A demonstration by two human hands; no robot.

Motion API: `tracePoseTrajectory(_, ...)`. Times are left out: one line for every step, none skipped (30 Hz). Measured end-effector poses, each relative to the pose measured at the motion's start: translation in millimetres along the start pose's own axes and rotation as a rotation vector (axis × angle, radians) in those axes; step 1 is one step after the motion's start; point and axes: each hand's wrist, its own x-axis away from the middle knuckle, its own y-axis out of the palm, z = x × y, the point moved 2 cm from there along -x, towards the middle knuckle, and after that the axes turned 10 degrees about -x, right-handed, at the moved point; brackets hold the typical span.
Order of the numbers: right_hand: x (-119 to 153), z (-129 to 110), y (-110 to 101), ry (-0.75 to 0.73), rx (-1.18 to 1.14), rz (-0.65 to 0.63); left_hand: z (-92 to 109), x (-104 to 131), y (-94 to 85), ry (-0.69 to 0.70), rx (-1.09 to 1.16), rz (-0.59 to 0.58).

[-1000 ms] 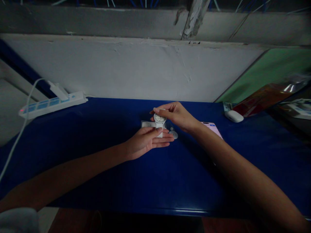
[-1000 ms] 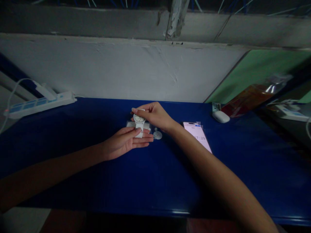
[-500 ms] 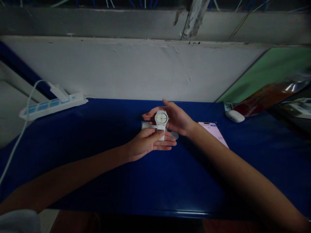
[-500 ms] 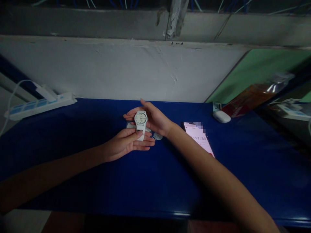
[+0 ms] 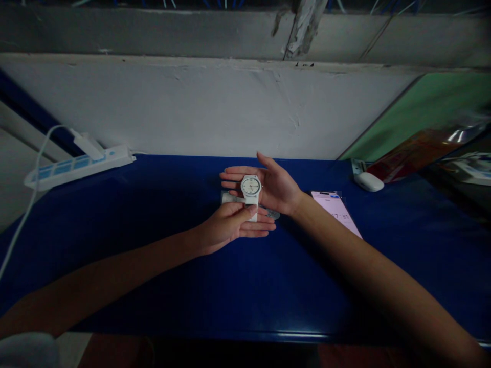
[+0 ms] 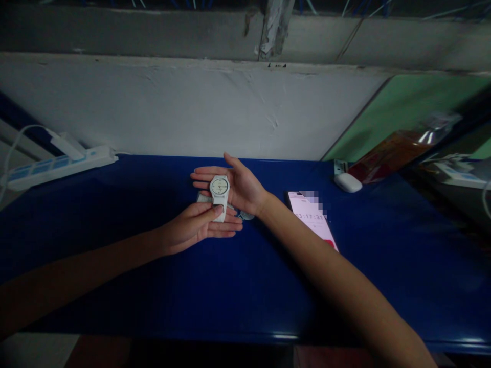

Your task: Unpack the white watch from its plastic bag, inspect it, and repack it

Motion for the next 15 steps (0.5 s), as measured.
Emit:
tracePoseTrajectory(-0.8, 1.5, -0.7, 0.002, -0.006, -0.004, -0.3, 0.2, 0.1, -0.002, 0.002, -0.001)
tracePoseTrajectory(-1.5, 2.9, -1.3, 0.006, -0.017, -0.006, -0.7, 0.4, 0.2, -0.008, 0.003, 0.0)
tracePoseTrajectory(-2.1, 4.1, -1.7, 0.012, -0.03, -0.006, -1.2, 0.5, 0.5, -0.014, 0.005, 0.003)
tracePoseTrajectory(-2.5, 4.9, -2.0, 0.015, -0.042, -0.004, -1.7, 0.6, 0.9, -0.022, 0.005, 0.007)
tracePoseTrajectory(-2.6, 5.3, -2.0, 0.018, -0.054, 0.001, -2.1, 0.7, 1.5, -0.032, 0.002, 0.01)
tracePoseTrajectory(-2.5, 5.2, -1.7, 0.021, -0.063, 0.007, -2.6, 0.7, 2.3, -0.046, -0.002, 0.01)
tracePoseTrajectory(-2.1, 4.8, -1.2, 0.025, -0.07, 0.011, -2.9, 0.8, 3.2, -0.057, -0.008, 0.009)
tracePoseTrajectory(-1.6, 4.1, -0.4, 0.028, -0.074, 0.009, -3.2, 0.9, 4.0, -0.064, -0.014, 0.011)
tracePoseTrajectory(-0.9, 3.2, 0.5, 0.031, -0.075, 0.003, -3.3, 1.0, 4.6, -0.068, -0.019, 0.019)
tracePoseTrajectory(-0.1, 2.1, 1.5, 0.033, -0.072, -0.005, -3.5, 1.1, 4.9, -0.071, -0.023, 0.031)
tracePoseTrajectory(0.7, 1.1, 2.5, 0.033, -0.065, -0.017, -3.8, 1.3, 5.1, -0.07, -0.025, 0.045)
tracePoseTrajectory(1.5, 0.1, 3.4, 0.03, -0.056, -0.03, -4.1, 1.5, 5.1, -0.068, -0.027, 0.057)
tracePoseTrajectory(2.3, -0.8, 4.3, 0.028, -0.043, -0.041, -4.5, 1.7, 5.2, -0.066, -0.031, 0.065)
tracePoseTrajectory(3.0, -1.5, 5.0, 0.024, -0.028, -0.047, -5.0, 1.9, 5.2, -0.064, -0.036, 0.069)
tracePoseTrajectory(3.6, -2.1, 5.5, 0.018, -0.014, -0.046, -5.5, 2.0, 5.3, -0.062, -0.041, 0.072)
